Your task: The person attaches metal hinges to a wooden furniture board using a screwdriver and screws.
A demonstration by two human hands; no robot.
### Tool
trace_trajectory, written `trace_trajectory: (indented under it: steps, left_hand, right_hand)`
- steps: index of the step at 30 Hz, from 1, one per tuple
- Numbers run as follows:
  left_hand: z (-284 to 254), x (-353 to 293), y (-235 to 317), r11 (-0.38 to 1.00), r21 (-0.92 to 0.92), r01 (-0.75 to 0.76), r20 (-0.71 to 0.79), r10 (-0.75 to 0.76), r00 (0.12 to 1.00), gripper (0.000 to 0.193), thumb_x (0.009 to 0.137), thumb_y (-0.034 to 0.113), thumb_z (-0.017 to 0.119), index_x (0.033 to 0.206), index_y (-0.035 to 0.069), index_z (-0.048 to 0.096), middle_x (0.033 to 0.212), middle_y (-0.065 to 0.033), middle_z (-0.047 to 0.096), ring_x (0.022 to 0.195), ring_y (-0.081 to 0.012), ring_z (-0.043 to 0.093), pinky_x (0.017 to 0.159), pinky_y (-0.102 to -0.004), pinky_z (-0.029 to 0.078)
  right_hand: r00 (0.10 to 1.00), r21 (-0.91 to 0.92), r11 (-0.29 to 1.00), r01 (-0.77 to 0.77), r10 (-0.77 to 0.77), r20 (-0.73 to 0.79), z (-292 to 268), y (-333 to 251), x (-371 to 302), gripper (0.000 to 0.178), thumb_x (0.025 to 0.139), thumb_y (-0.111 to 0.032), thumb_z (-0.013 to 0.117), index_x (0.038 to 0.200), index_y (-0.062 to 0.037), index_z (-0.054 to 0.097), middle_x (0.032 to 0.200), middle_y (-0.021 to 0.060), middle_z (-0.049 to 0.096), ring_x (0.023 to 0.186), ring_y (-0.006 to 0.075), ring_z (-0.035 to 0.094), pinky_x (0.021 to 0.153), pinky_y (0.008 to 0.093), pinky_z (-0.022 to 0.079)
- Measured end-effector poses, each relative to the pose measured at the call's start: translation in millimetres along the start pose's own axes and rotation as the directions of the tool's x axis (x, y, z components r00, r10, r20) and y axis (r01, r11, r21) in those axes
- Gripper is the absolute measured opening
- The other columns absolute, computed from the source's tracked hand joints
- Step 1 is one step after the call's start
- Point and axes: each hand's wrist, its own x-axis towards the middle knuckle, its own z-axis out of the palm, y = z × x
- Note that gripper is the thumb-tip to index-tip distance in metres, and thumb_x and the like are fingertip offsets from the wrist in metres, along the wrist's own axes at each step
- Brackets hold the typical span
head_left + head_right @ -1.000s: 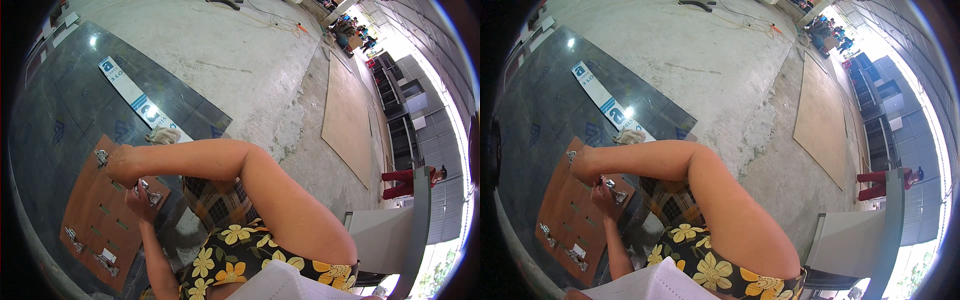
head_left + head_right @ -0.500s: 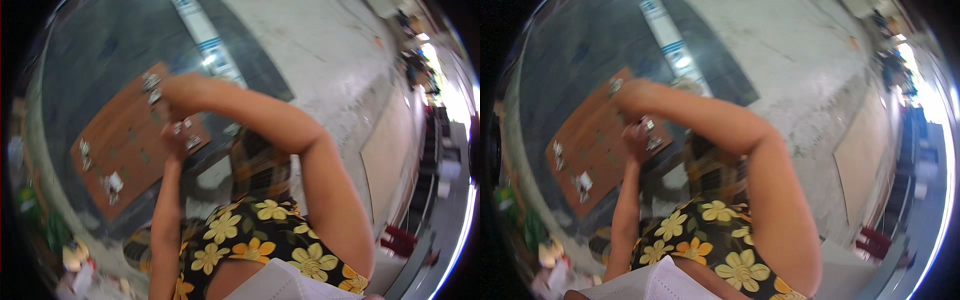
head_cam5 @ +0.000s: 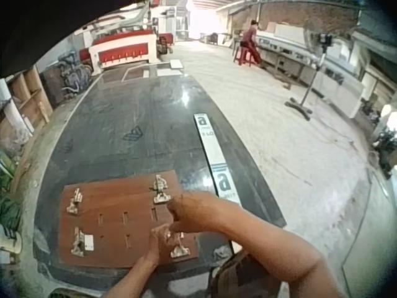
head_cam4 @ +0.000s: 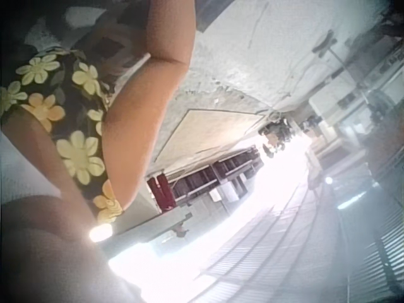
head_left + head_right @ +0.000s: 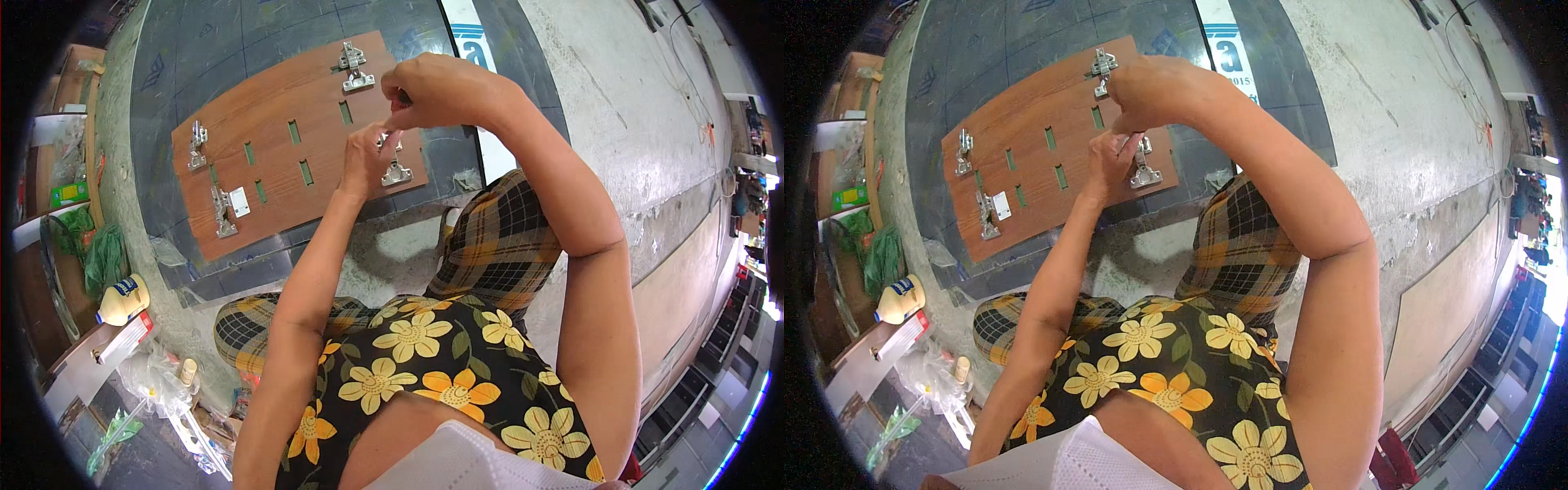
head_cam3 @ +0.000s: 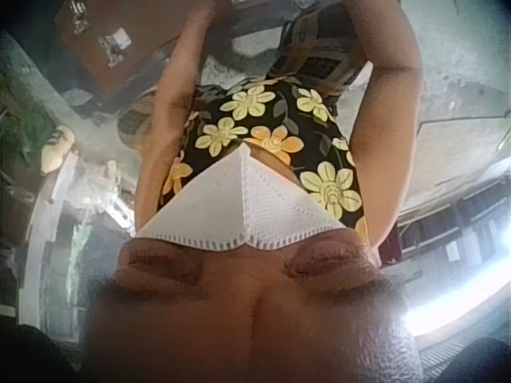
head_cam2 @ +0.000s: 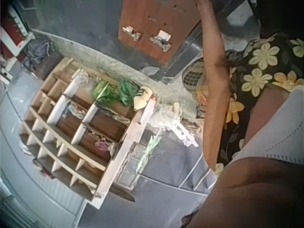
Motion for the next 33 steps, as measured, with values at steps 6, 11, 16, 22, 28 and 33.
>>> trace_trajectory:
  steps: [6,11,16,22,28,33]
  left_hand:
    - [-2,4,3,0.997,-0.076,0.023,0.012,-0.023,1.0,0.017,0.087,0.013,0.068,0.099,0.002,0.069,0.09,-0.0159,0.071,0.081,-0.0304,0.07,0.071,-0.0372,0.053]
    - [-9,7,4,0.985,-0.15,0.08,0.077,-0.069,0.995,0.019,0.085,0.015,0.069,0.099,0.002,0.069,0.089,-0.0159,0.071,0.081,-0.0307,0.07,0.072,-0.0372,0.053]
    - [-7,7,-1,0.989,-0.124,0.085,0.086,-0.075,0.993,0.022,0.083,0.017,0.07,0.099,0.002,0.069,0.088,-0.0165,0.071,0.079,-0.032,0.069,0.072,-0.0378,0.052]
    - [-10,7,12,0.978,-0.155,0.138,0.081,-0.127,0.989,0.02,0.083,0.016,0.07,0.098,0.003,0.07,0.085,-0.0153,0.071,0.077,-0.0323,0.069,0.07,-0.0385,0.052]
    - [-9,8,7,0.975,-0.163,0.152,0.083,-0.14,0.987,0.019,0.082,0.016,0.071,0.097,0.004,0.07,0.081,-0.0139,0.071,0.074,-0.0307,0.069,0.068,-0.0374,0.051]
    - [-5,5,4,0.989,-0.127,0.08,0.021,-0.078,0.997,0.023,0.081,0.014,0.073,0.102,0.004,0.069,0.085,-0.0152,0.071,0.077,-0.0288,0.069,0.07,-0.0365,0.051]
  right_hand:
    - [0.999,-0.02,0.999,-0.041,0.04,-0.028,3,-1,2,0.014,0.079,-0.014,0.069,0.086,-0.0029,0.067,0.077,0.0124,0.07,0.073,0.029,0.068,0.066,0.0365,0.053]
    - [0.995,-0.077,0.995,0.058,-0.064,-0.074,10,-3,0,0.013,0.077,-0.01,0.069,0.089,-0.0044,0.066,0.078,0.0103,0.07,0.078,0.0286,0.069,0.069,0.0376,0.053]
    - [0.995,-0.066,0.995,0.071,-0.075,-0.06,9,-5,-1,0.013,0.076,-0.009,0.07,0.088,-0.0059,0.066,0.078,0.0098,0.07,0.079,0.0278,0.069,0.068,0.0382,0.053]
    - [0.996,0.062,0.998,-0.003,0.008,-0.088,6,-4,-3,0.017,0.078,-0.016,0.069,0.091,-0.0043,0.067,0.08,0.0128,0.071,0.076,0.0304,0.069,0.069,0.0386,0.054]
    - [0.998,-0.01,1.0,-0.007,0.007,-0.066,11,-4,3,0.017,0.08,-0.017,0.069,0.089,-0.0032,0.067,0.08,0.0137,0.07,0.074,0.0303,0.069,0.069,0.0385,0.054]
    - [0.993,-0.031,0.995,0.099,-0.1,-0.054,14,-3,2,0.016,0.076,-0.015,0.072,0.084,-0.0025,0.065,0.077,0.013,0.069,0.075,0.029,0.068,0.066,0.0376,0.052]
